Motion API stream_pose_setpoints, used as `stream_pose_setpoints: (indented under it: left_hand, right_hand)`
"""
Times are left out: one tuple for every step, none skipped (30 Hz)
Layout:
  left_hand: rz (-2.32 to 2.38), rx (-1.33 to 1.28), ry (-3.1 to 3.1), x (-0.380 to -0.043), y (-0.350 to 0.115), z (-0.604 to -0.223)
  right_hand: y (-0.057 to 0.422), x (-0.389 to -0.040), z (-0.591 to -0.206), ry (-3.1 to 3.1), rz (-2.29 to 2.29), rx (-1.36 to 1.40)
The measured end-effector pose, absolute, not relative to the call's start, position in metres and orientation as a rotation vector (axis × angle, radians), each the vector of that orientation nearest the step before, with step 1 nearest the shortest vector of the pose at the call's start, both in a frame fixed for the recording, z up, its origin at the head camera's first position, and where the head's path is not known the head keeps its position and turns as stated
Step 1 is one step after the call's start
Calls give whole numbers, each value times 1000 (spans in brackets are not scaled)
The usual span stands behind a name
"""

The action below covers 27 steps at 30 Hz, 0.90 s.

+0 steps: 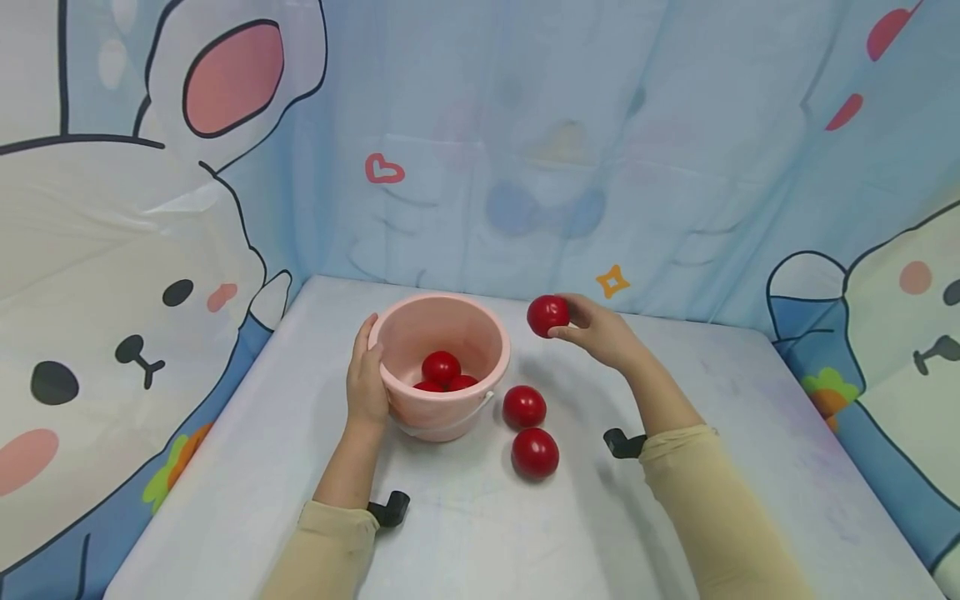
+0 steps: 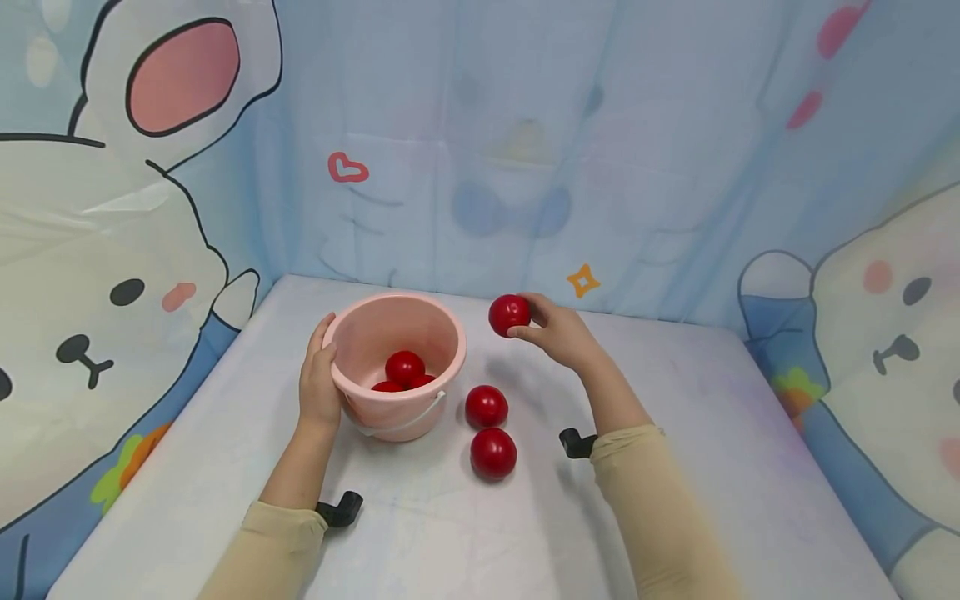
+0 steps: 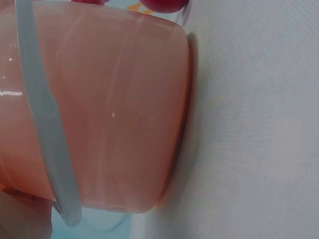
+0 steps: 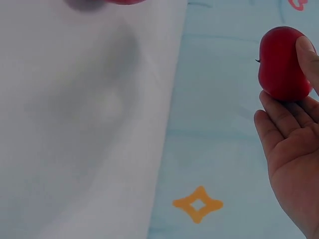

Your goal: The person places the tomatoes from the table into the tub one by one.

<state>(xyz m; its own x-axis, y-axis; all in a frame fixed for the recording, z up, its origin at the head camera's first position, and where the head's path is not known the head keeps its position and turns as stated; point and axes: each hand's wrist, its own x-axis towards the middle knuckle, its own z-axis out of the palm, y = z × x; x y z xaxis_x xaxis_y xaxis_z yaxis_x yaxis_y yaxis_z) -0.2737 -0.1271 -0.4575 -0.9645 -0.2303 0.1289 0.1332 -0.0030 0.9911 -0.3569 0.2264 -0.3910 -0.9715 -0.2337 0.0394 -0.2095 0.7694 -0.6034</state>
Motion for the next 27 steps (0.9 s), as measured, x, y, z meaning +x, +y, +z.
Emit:
stream_pose_setpoints:
  left_hand:
    - [-2056,102,-2018,-274,-127,-457]
    - [-2056,100,-2016,-274,-127,-457]
    - [-2058,101,-2015,-274,-127,-457]
    - [-2060,99,-2013,-274,-127,-457]
    - [-2063,98,-2011,-273,-127,-457]
    - [-2064,100,-2010,-273,-127,-457]
    - [-2065,98,-2009,-273,-127,-457]
    - [-2067,98,-2007,-273,-127,-457]
    - [-2067,99,-2007,-273,-127,-457]
    - [-2068,101,-2005,-273,-128,-457]
    - [-2069,104,-2003,-273,-128,-457]
    - [-2071,105,-2000,-273,-128,-456]
    - [-2074,105,-1997,-273,-128,-456]
    - [-2075,103,-1996,-273,-128,-457]
    - [-2076,100,-1994,-273,-128,-457]
    - [-2078,98,-1992,-273,-128,-457]
    - [-2078,96,-1993,-273,-128,-457]
    - [-2078,95,-1993,-273,-128,-457]
    - [-2077,95,-1995,-273,-128,-456]
    - [-2077,95,-1995,-273,-127,-456]
    - [-2079,94,-1995,-273,-127,-456]
    - [-2079,98,-1996,-273,-127,-456]
    - [-2079,98,-1997,-273,-127,-455]
    - [-2080,97,-1996,-273,-127,-455]
    - [-2080,98,-1998,-273,-127,-455]
    - [-2080,98,-1998,-273,-127,-455]
    - [-2080,100,-1999,-273,-127,-455]
  right_hand:
    - [225,-357,-388,2918,-994,-379]
    - [224,-357,-386,2913,-1004,-396]
    - [223,-357,-383,2910,-1011,-414]
    - [222,-357,-379,2907,-1015,-434]
    - [220,-357,-376,2907,-1014,-453]
    - [218,-357,-373,2908,-1009,-472]
    - [216,-358,-369,2908,-1007,-490]
    - [214,-358,-365,2906,-1006,-512]
    - [212,-358,-361,2906,-1003,-534]
    - [210,-359,-358,2909,-994,-550]
    - [207,-359,-354,2908,-993,-564]
    - [205,-359,-351,2909,-988,-578]
    - [203,-359,-348,2904,-993,-591]
    - [201,-359,-345,2901,-995,-603]
    - [200,-359,-342,2899,-998,-609]
    - [198,-359,-340,2899,-997,-610]
    - [197,-359,-338,2896,-998,-615]
    - [195,-359,-336,2899,-993,-618]
    - [194,-359,-334,2899,-990,-620]
    - [192,-359,-333,2901,-982,-624]
    - [191,-358,-331,2903,-973,-625]
    - [189,-358,-330,2907,-961,-626]
    - [187,-358,-329,2910,-954,-630]
    - [185,-358,-328,2909,-947,-633]
    - [183,-358,-327,2909,-939,-638]
    - [180,-358,-325,2908,-933,-646]
    - [178,-357,-324,2905,-925,-651]
